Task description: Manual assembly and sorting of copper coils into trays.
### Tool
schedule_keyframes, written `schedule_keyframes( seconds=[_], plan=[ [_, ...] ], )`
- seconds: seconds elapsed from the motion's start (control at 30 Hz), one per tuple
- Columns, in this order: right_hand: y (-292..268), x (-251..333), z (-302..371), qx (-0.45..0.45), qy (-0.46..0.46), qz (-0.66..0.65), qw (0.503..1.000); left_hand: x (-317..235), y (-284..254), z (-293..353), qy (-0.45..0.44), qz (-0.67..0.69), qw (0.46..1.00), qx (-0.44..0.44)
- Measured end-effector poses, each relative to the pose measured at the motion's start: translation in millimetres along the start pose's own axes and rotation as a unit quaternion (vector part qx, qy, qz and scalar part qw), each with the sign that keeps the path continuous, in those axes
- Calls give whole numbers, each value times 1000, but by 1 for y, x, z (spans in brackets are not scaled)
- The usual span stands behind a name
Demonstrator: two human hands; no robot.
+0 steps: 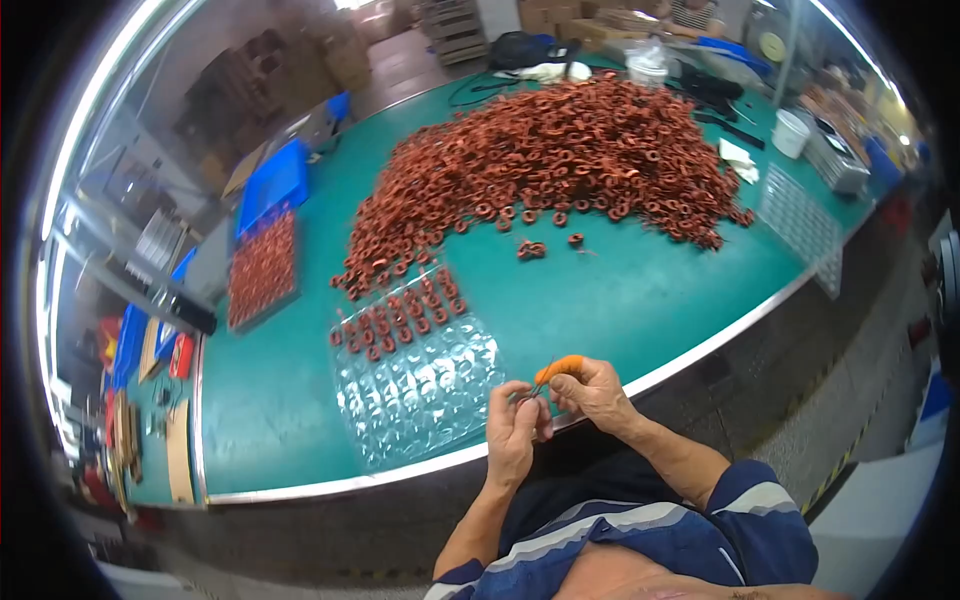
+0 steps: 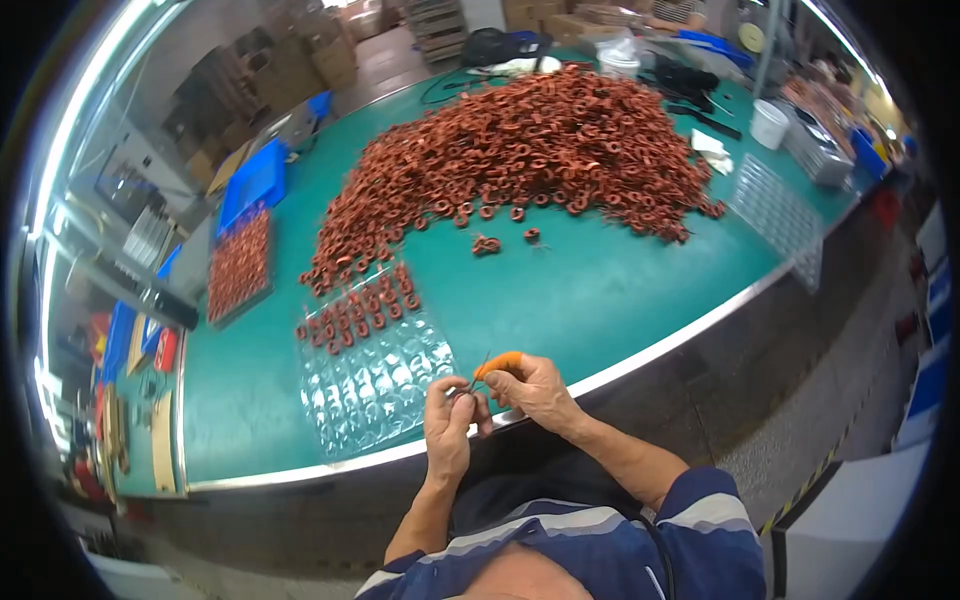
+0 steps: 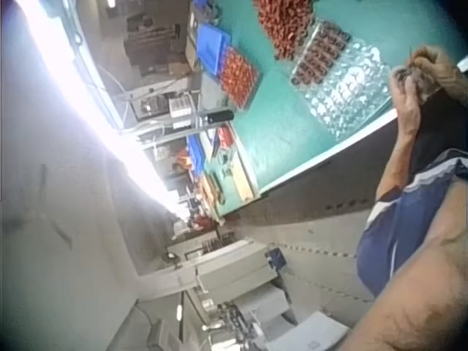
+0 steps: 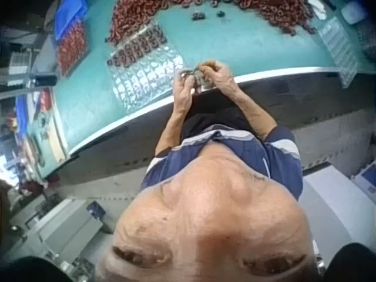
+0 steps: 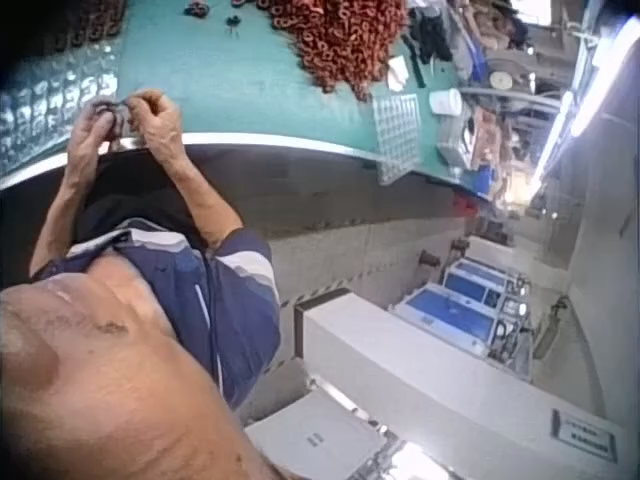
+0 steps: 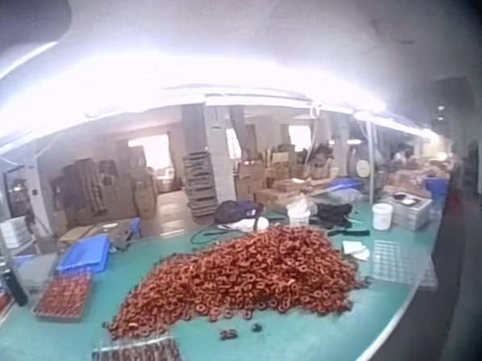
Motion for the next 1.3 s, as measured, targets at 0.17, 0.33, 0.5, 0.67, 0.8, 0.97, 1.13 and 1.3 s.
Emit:
schedule_keyframes(
  seconds=[0.17,0.33,0.5,0.67,0.8,0.97,1.13,1.3],
  plan=[
    [7,11,2,-24,-89,96,991,8,5,7,-2,55,997,59],
    [4,14,-3,-32,-78,167,982,11,4,4,-5,42,997,57],
    [-9,8,2,-76,-29,114,990,-4,-7,-8,36,-191,980,32],
    [0,13,3,-43,-40,120,991,-24,3,-19,135,-393,904,100],
    [-5,-4,1,11,60,29,998,-31,12,-19,52,-381,893,233],
    [2,-16,12,78,124,14,989,-39,30,-3,142,-442,784,412],
    [-8,-11,10,5,75,195,978,-19,21,-8,80,-502,780,364],
    [11,62,27,-173,-262,352,882,-17,-1,-29,-11,-454,879,145]
  ],
)
Point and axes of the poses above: each hand's wrist, its own z-axis away from the middle knuckle, its own y-axis out of the palm, x = y × z, the point moved 9 cm from there along -z, towards the middle knuckle, and after that the axes turned 11 degrees about y, right-handed, at the moved point
